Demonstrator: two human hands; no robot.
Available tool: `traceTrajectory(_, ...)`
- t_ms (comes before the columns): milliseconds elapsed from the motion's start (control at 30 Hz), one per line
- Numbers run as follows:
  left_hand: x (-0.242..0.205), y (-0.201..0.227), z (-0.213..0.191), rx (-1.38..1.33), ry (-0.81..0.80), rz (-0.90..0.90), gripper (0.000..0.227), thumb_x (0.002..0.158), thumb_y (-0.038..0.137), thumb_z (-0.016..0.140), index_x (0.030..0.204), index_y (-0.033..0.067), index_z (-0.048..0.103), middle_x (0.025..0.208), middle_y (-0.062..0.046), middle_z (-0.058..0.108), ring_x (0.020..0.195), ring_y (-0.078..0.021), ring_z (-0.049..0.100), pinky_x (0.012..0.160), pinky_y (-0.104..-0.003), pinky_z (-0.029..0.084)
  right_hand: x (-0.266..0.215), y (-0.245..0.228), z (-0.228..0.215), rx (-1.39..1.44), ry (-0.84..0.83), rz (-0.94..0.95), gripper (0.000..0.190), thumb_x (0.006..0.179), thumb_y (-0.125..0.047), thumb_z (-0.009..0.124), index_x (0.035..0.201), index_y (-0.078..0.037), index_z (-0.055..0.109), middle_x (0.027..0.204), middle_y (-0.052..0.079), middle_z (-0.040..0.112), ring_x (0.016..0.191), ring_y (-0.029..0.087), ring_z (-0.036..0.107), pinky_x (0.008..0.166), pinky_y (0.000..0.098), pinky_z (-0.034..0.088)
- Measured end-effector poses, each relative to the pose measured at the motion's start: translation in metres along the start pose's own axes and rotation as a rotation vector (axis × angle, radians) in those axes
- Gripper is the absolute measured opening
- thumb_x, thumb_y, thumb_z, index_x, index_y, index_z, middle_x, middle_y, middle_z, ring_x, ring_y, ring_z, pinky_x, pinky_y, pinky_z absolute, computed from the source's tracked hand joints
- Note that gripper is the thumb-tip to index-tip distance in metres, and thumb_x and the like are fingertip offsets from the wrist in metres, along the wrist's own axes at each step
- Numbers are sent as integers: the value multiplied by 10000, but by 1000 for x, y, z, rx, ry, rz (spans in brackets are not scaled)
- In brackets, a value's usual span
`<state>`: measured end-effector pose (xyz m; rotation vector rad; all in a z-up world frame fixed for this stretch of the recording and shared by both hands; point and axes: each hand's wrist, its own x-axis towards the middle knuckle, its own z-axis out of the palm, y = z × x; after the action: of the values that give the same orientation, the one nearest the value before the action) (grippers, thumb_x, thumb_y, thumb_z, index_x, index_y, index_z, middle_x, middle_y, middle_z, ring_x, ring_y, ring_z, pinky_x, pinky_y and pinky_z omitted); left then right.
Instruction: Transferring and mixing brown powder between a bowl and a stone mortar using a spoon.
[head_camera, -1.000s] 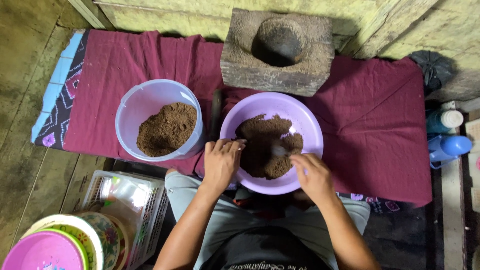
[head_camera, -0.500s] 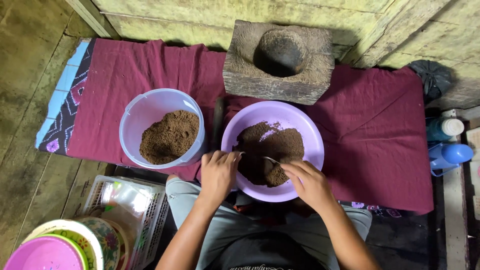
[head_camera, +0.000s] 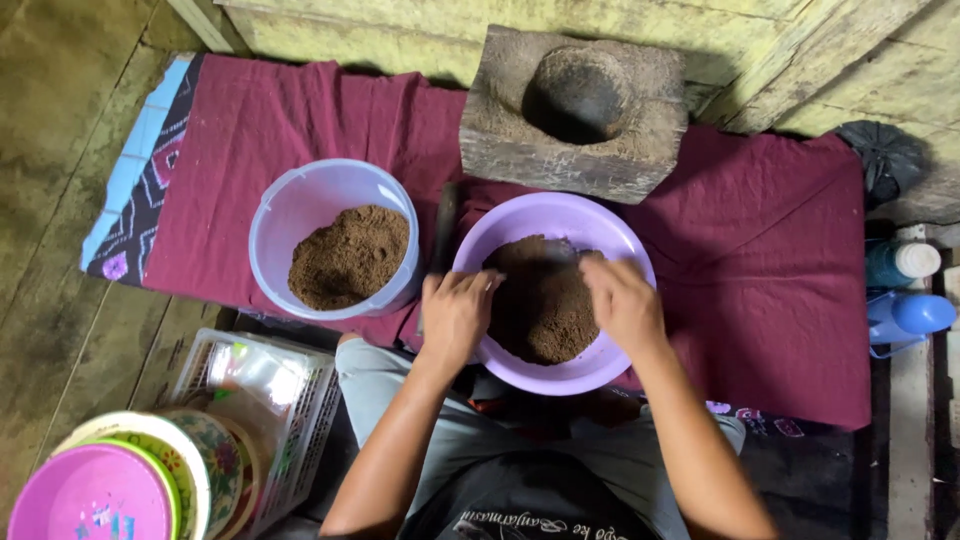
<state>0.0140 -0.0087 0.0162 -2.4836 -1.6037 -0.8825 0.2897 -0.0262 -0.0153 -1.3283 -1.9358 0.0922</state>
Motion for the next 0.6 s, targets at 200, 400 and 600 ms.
traceTrajectory(200, 47, 5, 68, 86, 57, 51, 120, 970, 295, 611, 871, 233, 638, 628, 50, 665, 722, -192, 666, 761, -365, 384, 29, -4, 31, 181, -104, 81, 189, 976, -109, 665, 1120, -127, 786, 990, 97, 744, 946, 288, 724, 808, 395, 588)
traceTrajectory(400, 3, 1, 25, -6, -65, 53, 101, 990, 309, 576, 932, 272, 650, 659, 63, 671, 746, -167, 676, 763, -349, 400, -16, -32, -42, -51, -131, -55, 210, 953, -133, 660, 1123, -151, 781, 973, 102, 734, 927, 301, 724, 816, 395, 598)
traceTrajectory(600, -36, -6, -17, -17, -106, 70, 114, 1024, 235, 554, 1007, 227, 666, 710, 28, 698, 841, -174, 693, 798, -351, 413, -49, -69, -43, 124, -166, -54, 196, 946, -109, 636, 1073, -114, 786, 965, 65, 740, 903, 252, 716, 800, 356, 594)
